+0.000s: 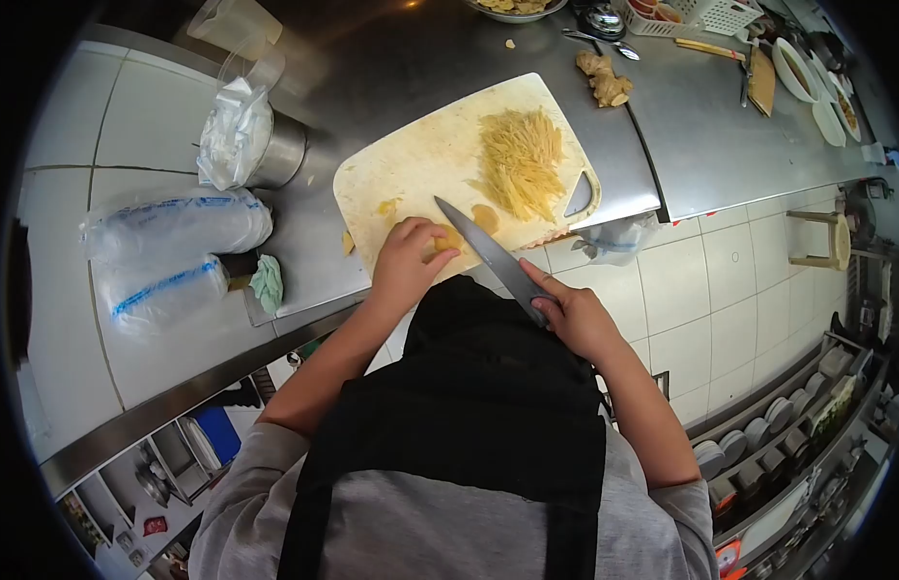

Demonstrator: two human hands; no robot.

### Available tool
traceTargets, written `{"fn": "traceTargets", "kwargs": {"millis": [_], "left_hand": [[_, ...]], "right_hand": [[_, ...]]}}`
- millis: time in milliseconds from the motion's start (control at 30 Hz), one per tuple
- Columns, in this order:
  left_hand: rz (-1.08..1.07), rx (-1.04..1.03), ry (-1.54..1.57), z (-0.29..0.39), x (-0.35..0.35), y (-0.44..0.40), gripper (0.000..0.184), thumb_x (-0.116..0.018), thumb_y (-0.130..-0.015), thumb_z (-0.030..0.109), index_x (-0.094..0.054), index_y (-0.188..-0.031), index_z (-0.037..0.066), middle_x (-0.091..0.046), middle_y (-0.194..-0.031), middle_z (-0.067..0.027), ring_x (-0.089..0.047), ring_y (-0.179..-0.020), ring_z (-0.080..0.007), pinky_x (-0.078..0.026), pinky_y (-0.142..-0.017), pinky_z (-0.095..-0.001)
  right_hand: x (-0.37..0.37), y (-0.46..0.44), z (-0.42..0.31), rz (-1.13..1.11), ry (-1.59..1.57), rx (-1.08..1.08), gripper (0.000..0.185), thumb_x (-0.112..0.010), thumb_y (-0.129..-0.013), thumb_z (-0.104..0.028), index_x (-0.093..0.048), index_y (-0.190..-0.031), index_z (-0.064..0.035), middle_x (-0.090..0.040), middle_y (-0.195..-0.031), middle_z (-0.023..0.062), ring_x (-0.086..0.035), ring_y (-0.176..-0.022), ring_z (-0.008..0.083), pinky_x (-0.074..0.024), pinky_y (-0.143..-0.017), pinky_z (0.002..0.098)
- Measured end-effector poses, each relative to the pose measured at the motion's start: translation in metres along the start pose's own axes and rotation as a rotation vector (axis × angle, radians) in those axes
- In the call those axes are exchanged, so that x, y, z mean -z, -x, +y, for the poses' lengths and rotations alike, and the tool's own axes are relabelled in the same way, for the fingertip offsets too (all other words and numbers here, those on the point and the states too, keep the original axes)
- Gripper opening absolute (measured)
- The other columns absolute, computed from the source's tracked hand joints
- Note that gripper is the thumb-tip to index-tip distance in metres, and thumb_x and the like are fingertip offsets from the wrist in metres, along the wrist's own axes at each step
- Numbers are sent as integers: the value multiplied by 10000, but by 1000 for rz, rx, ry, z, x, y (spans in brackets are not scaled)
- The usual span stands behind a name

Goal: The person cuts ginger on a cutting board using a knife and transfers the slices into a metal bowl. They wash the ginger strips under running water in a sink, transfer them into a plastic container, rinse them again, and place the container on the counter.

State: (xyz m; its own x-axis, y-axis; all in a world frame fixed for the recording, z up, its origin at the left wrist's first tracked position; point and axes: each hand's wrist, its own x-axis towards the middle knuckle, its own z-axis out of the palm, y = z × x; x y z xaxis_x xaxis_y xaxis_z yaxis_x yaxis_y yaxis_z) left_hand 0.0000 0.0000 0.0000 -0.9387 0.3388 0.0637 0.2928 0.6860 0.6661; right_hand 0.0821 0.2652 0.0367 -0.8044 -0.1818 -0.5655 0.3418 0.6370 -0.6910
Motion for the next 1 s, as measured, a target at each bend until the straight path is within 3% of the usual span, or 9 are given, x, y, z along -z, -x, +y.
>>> {"fn": "traceTargets", "kwargs": {"millis": [100,167,867,1000], "left_hand": [[95,-52,-5,1,-8,3,286,-800,-756,206,-677,-970,63,-619,-1004,-85,-594,-950,-283,-495,-830,-374],[119,-75,-5,-1,-8,6,284,-800,-753,208,-681,-965,61,-619,-1010,-84,-595,-947,-280,-498,-824,-371],[165,-142,-26,1,-8,7,171,-782,-757,162,-698,-869,63,-658,-892,-52,-619,-871,-253,-511,-762,-354],[168,-146,-8,-1,-8,7,149,-745,-780,188,-678,-864,84,-636,-882,-43,-613,-882,-256,-509,-762,-363]], "right_hand": [[1,-4,4,0,14,20,575,-605,-958,-136,-425,-1455,-363,-718,-911,129,-637,-616,163,-570,-700,316],[-2,-4,8,36,-34,85,570,-613,-948,-152,-433,-1452,-349,-663,-710,157,-645,-611,257,-530,-692,372],[8,-10,-13,-69,-43,-14,566,-630,-942,-163,-445,-1441,-357,-693,-826,190,-682,-701,287,-534,-728,370],[6,-3,0,-10,15,78,565,-630,-941,-164,-446,-1439,-355,-694,-835,194,-683,-710,302,-537,-731,377]]}}
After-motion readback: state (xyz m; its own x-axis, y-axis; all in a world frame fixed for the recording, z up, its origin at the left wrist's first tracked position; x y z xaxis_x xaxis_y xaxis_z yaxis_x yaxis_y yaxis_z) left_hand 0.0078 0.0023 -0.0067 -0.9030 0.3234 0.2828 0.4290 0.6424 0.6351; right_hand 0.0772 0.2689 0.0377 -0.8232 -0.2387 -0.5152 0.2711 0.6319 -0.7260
